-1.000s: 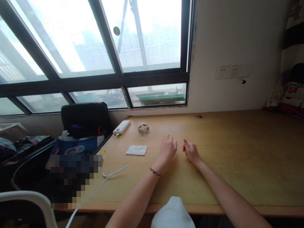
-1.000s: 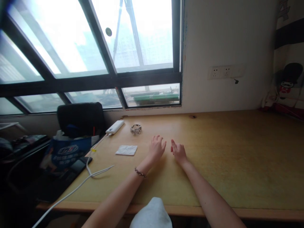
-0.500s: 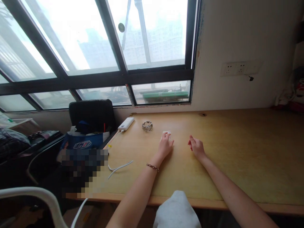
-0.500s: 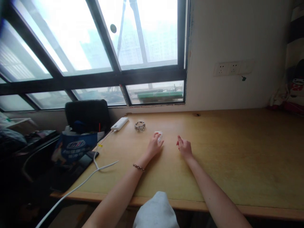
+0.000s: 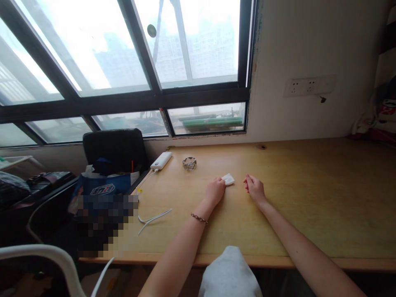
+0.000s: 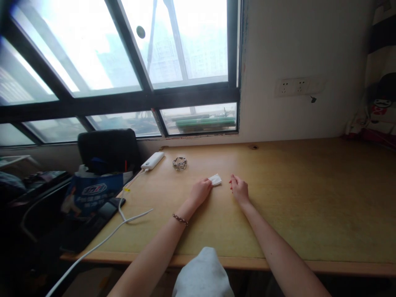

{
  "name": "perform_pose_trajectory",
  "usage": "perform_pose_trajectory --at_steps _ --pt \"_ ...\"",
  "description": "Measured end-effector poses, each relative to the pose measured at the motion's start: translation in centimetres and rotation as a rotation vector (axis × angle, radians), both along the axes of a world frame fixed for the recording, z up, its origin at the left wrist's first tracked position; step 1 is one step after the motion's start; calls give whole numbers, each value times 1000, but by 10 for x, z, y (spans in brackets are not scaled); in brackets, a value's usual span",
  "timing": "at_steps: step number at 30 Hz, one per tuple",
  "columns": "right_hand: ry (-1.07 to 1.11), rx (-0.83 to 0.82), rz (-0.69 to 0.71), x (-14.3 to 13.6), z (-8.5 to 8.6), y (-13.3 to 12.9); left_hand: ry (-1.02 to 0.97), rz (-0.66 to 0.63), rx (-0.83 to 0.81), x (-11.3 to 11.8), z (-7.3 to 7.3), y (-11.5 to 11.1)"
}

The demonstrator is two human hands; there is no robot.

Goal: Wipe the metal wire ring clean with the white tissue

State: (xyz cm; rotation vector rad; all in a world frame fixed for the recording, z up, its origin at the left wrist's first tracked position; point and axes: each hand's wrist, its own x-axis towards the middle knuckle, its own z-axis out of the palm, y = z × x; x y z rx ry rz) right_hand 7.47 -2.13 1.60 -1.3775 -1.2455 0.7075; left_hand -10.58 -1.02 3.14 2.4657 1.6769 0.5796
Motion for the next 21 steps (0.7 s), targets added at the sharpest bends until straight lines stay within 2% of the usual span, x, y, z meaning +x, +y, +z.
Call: perform_pose_trajectory --at_steps 2,4,6,9,12,17,21 --pt "36 -35 31 -1 0 0 -156 43 0 6 -2 -2" --pt "104 -115 116 -4 1 0 -416 57 -28 13 -4 -5" --pt "172 -177 252 -8 2 -2 -703 27 -109 22 -6 -7" --pt "188 -122 414 -13 6 -7 -1015 -50 -237 32 -6 -12" --pt "142 -42 448 -15 10 -11 -1152 -81 -295 36 -5 -16" --pt "106 -30 457 -15 13 -12 -1266 -110 -433 35 -2 -16" --pt "43 -18 419 -14 10 -10 -1335 -72 -521 36 -4 -14"
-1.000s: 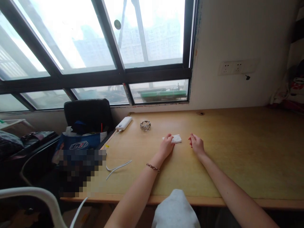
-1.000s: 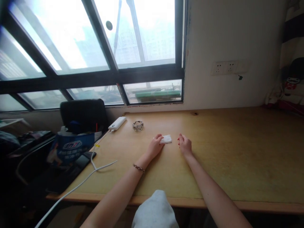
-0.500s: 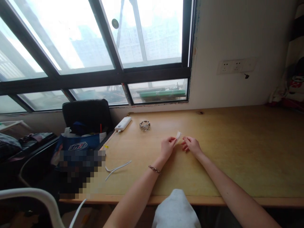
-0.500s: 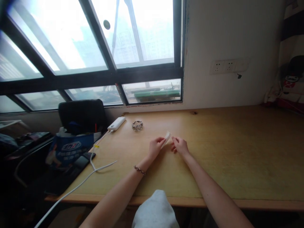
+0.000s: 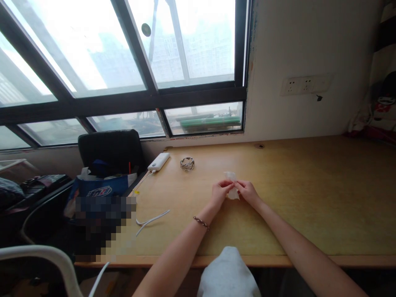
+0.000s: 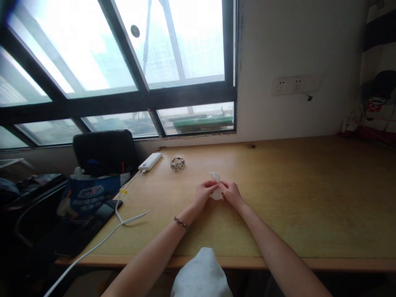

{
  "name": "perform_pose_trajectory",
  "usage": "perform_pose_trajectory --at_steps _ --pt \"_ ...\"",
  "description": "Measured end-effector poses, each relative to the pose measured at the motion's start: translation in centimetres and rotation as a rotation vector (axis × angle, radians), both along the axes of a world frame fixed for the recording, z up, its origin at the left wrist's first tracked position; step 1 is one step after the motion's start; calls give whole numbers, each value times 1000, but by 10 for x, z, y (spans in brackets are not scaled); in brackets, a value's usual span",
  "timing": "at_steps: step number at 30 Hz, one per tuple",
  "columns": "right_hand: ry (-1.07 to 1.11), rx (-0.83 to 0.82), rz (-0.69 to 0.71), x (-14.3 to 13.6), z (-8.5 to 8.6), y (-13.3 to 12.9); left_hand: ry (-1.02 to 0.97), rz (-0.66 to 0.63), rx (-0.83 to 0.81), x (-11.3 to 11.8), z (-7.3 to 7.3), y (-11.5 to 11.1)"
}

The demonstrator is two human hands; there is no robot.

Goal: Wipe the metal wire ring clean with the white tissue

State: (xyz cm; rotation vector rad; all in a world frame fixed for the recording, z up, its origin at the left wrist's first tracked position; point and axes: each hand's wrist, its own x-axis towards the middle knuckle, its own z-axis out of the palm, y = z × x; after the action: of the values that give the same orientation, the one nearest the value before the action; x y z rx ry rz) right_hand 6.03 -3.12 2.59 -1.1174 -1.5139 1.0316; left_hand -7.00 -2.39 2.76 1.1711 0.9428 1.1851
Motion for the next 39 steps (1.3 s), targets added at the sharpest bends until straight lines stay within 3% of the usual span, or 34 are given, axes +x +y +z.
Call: perform_pose_trajectory --at_steps 9,17,20,26,29,34,39 --pt "-10 41 -200 3 -4 4 -86 80 -63 -1 -4 3" --pt "143 38 -389 12 -9 12 -129 273 -88 -4 -16 15" --pt "196 22 -367 13 -12 14 -170 271 -126 -3 -15 15" --pt "280 0 -302 10 -8 11 -193 98 -86 1 -10 9" --pt "311 -31 -289 10 -7 10 -200 104 -71 1 -12 8" --pt "331 -148 -137 8 -14 12 -220 79 -58 -1 -13 9" --pt "343 -150 -157 9 -19 14 -188 108 -52 -2 -11 10"
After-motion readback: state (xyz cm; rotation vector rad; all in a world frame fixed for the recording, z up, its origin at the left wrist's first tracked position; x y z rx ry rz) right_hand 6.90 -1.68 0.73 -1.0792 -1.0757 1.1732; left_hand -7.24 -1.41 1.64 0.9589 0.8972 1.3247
